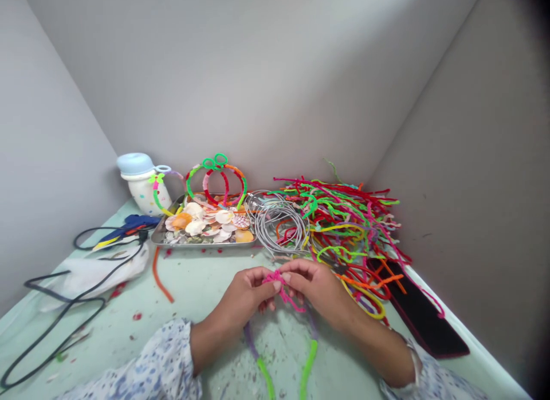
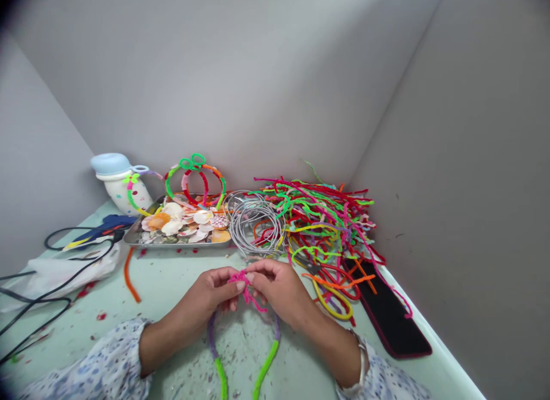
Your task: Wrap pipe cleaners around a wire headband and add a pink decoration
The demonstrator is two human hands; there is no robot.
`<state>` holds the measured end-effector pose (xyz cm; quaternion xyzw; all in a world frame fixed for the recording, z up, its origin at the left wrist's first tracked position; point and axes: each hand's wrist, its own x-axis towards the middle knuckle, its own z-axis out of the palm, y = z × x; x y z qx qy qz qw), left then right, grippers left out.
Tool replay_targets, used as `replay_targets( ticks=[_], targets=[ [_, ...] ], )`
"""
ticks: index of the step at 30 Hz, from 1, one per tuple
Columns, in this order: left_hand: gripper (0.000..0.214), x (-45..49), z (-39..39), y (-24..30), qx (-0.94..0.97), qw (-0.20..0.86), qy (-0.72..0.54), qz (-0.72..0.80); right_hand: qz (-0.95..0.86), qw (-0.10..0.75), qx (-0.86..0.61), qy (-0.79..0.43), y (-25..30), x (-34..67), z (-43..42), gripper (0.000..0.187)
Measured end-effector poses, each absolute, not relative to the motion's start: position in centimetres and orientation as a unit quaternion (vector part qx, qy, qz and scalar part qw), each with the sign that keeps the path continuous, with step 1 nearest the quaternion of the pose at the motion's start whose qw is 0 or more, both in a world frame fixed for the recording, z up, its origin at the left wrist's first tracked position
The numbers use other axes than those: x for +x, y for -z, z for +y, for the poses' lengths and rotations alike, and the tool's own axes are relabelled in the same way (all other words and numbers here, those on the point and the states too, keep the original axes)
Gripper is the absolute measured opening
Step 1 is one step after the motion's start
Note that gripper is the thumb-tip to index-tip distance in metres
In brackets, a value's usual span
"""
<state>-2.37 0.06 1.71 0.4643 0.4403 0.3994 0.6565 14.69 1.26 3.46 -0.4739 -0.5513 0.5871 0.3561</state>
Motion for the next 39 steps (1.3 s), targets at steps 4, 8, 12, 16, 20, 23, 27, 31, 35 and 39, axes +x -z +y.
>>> replay_targets(
  ticks=[4, 8, 12, 16, 20, 23, 27, 31, 35, 39],
  targets=[
    [0.019, -2.4, 0.2, -1.7, 0.465, 0.626, -0.414, 0.470, -0.567, 0.362, -0.454, -0.585, -3.5, 14.8, 1.1, 0.029],
    [0.018, -2.3, 0.1, -2.0, 0.450, 0.618, -0.440, 0.470, -0.603, 0.338, -0.439, -0.574, -3.1, 14.7, 1.0, 0.022],
    [0.020, -2.1, -0.1, -1.9, 0.473, 0.617, -0.414, 0.473, -0.604, 0.366, -0.440, -0.555, -3.0, 14.6, 0.9, 0.018],
    [0.020, -2.0, -0.1, -1.7, 0.494, 0.625, -0.392, 0.461, -0.620, 0.357, -0.430, -0.551, -3.4, 14.7, 0.9, 0.015],
    [0.018, -1.9, -0.1, -1.6, 0.501, 0.631, -0.368, 0.464, -0.626, 0.348, -0.442, -0.540, -3.5, 14.7, 1.0, 0.012],
    [0.016, -1.8, -0.2, -1.5, 0.507, 0.626, -0.367, 0.466, -0.617, 0.336, -0.456, -0.547, -3.2, 14.7, 1.1, 0.013],
    [0.018, -1.9, -0.3, -1.4, 0.509, 0.618, -0.381, 0.462, -0.613, 0.333, -0.460, -0.549, -2.6, 14.7, 1.2, 0.013],
    [0.017, -1.9, -0.3, -1.5, 0.503, 0.621, -0.384, 0.463, -0.632, 0.330, -0.443, -0.544, -2.3, 14.8, 1.2, 0.011],
    [0.017, -1.7, -0.3, -1.5, 0.500, 0.620, -0.378, 0.472, -0.624, 0.315, -0.441, -0.563, -2.5, 14.9, 1.2, 0.008],
    [0.018, -1.7, -0.4, -1.6, 0.495, 0.631, -0.380, 0.460, -0.602, 0.302, -0.426, -0.604, -2.8, 15.0, 1.3, 0.008]
  ],
)
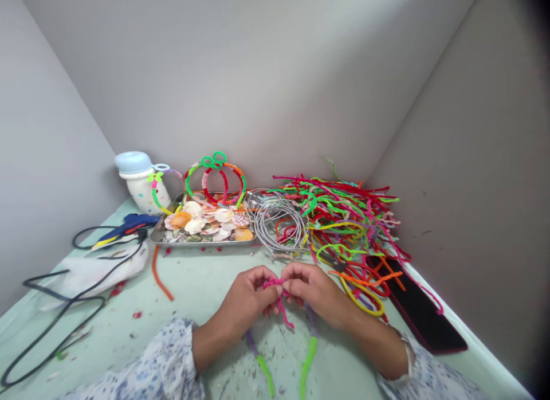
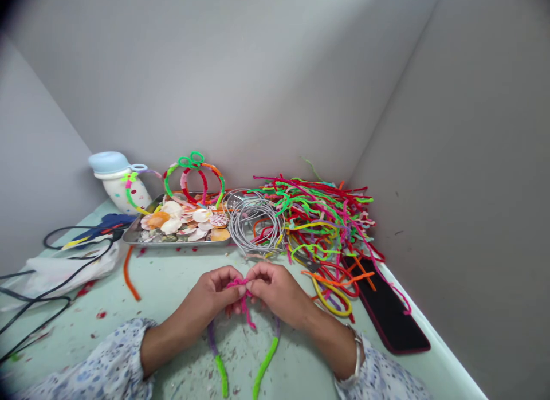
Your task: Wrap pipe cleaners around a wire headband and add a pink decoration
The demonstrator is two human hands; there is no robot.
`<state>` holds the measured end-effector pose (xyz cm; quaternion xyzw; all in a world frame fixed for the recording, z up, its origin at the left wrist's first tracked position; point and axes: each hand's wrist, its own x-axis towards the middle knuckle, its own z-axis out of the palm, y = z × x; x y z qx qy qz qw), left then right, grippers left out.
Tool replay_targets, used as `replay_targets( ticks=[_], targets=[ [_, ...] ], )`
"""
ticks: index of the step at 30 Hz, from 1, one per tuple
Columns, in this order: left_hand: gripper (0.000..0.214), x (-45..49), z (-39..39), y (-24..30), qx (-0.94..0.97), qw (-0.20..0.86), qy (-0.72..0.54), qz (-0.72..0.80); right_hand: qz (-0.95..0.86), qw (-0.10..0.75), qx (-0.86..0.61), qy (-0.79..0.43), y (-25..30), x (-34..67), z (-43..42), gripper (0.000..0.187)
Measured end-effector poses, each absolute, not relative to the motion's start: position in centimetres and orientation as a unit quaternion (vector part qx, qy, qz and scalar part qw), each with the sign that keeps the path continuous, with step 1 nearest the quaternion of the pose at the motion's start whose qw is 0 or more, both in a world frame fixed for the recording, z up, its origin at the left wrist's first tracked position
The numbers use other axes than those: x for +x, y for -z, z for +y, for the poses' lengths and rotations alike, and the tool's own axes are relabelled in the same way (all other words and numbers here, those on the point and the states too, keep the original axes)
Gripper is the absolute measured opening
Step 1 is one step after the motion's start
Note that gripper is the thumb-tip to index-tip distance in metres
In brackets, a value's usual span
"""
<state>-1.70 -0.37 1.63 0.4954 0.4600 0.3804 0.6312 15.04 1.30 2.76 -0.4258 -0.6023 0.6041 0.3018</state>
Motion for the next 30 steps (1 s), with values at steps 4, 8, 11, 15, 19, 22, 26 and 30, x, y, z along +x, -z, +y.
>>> replay_targets(
  ticks=[4, 8, 11, 15, 19, 22, 26, 30],
  targets=[
    [0.018, -1.7, -0.5, -1.9, 0.491, 0.646, -0.379, 0.445, -0.597, 0.306, -0.396, -0.627, -2.8, 15.2, 1.3, 0.008],
    [0.017, -1.7, -0.6, -2.1, 0.485, 0.656, -0.382, 0.435, -0.593, 0.307, -0.374, -0.643, -2.8, 15.3, 1.1, 0.007],
    [0.015, -1.7, -0.7, -2.2, 0.480, 0.668, -0.379, 0.423, -0.587, 0.308, -0.359, -0.657, -2.7, 15.3, 1.1, 0.005],
    [0.012, -1.5, -0.8, -2.2, 0.471, 0.674, -0.386, 0.417, -0.575, 0.313, -0.345, -0.672, -2.4, 15.3, 1.1, 0.003],
    [0.013, -1.4, -1.0, -2.1, 0.466, 0.671, -0.396, 0.418, -0.569, 0.317, -0.339, -0.679, -2.0, 15.1, 1.3, 0.003],
    [0.013, -1.3, -1.0, -2.2, 0.461, 0.669, -0.404, 0.421, -0.571, 0.318, -0.339, -0.676, -2.1, 15.1, 1.4, 0.003],
    [0.013, -1.5, -0.9, -2.2, 0.465, 0.664, -0.403, 0.425, -0.592, 0.321, -0.351, -0.651, -2.7, 15.2, 1.2, 0.003],
    [0.013, -1.6, -0.7, -2.0, 0.469, 0.656, -0.395, 0.441, -0.635, 0.322, -0.361, -0.602, -3.4, 15.5, 1.1, 0.009]
  ],
)
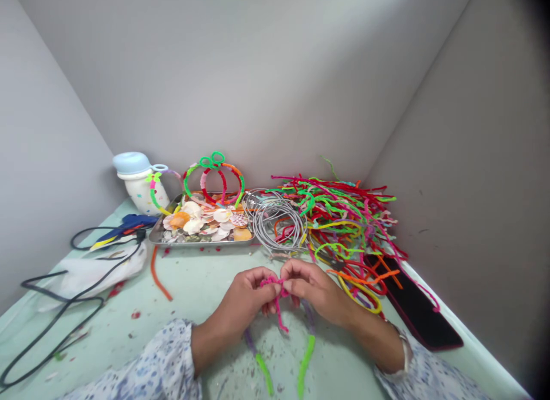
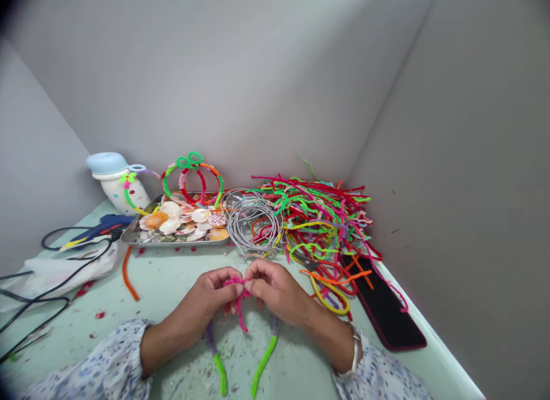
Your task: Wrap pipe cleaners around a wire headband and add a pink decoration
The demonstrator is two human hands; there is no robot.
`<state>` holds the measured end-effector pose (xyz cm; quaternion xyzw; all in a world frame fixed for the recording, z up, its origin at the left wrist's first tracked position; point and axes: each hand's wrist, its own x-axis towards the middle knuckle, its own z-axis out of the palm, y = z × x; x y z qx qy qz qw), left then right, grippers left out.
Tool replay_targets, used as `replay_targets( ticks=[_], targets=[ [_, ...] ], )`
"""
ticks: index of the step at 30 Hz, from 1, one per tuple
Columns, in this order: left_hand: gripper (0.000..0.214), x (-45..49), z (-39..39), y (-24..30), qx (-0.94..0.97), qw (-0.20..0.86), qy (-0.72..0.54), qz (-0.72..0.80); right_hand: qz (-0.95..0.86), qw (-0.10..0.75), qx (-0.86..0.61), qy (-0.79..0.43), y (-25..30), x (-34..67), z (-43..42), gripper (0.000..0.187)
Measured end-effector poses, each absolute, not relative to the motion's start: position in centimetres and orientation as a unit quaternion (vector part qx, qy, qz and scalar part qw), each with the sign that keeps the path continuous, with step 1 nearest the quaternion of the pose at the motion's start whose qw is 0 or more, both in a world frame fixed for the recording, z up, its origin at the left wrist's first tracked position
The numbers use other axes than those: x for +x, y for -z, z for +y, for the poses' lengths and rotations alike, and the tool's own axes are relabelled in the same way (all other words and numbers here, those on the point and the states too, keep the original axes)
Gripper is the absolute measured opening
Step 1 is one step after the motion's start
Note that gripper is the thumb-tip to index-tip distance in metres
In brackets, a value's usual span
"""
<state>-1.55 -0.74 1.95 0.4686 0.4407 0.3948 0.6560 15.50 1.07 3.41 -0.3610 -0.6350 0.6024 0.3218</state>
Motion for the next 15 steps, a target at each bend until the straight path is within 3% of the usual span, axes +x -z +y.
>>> replay_targets(
  ticks=[7, 15],
  targets=[
    [0.012, -1.28, -0.86, -1.81, 0.501, 0.619, -0.376, 0.474, -0.685, 0.305, -0.409, -0.520, -2.98, 15.47, 1.14, 0.015],
    [0.010, -1.19, -1.00, -1.56, 0.528, 0.598, -0.364, 0.480, -0.630, 0.306, -0.406, -0.587, -2.70, 15.22, 1.17, 0.012]
  ],
)
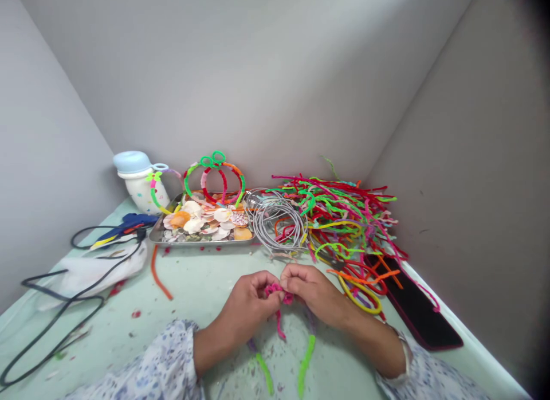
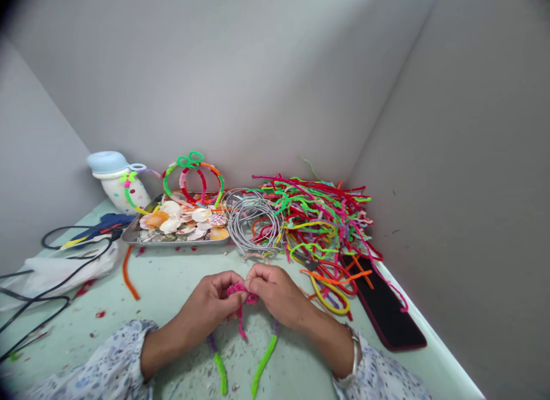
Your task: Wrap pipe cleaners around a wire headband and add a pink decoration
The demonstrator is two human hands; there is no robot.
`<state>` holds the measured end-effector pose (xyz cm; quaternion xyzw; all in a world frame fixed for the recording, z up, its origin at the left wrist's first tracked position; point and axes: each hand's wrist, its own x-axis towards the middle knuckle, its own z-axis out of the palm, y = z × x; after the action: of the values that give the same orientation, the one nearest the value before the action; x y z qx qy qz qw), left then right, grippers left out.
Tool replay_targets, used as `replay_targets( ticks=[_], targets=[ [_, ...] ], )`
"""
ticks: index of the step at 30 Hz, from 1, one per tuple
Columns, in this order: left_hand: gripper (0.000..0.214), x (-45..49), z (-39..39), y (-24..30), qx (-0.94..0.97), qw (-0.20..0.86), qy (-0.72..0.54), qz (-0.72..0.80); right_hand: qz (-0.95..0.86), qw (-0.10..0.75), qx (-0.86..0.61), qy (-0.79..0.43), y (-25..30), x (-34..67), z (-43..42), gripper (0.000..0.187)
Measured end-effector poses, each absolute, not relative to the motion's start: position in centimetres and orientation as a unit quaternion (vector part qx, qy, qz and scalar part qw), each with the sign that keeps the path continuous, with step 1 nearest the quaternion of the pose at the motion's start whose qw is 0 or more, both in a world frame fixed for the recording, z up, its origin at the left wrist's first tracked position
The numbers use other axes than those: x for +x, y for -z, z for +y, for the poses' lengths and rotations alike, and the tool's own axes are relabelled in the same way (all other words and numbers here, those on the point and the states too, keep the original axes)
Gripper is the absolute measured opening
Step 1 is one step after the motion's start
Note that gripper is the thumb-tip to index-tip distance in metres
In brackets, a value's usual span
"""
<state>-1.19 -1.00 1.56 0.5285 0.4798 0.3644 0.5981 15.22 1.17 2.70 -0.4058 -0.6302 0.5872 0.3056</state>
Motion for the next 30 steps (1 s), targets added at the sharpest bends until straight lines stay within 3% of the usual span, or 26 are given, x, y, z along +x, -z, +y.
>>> replay_targets(
  ticks=[9, 30],
  targets=[
    [0.019, -1.97, -0.61, -1.80, 0.504, 0.667, -0.365, 0.410, -0.608, 0.326, -0.412, -0.595, -2.87, 15.69, 1.92, 0.018],
    [0.019, -1.96, -0.23, -1.04, 0.456, 0.660, -0.415, 0.428, -0.588, 0.332, -0.426, -0.602, -2.98, 14.87, 1.34, 0.026]
  ],
)
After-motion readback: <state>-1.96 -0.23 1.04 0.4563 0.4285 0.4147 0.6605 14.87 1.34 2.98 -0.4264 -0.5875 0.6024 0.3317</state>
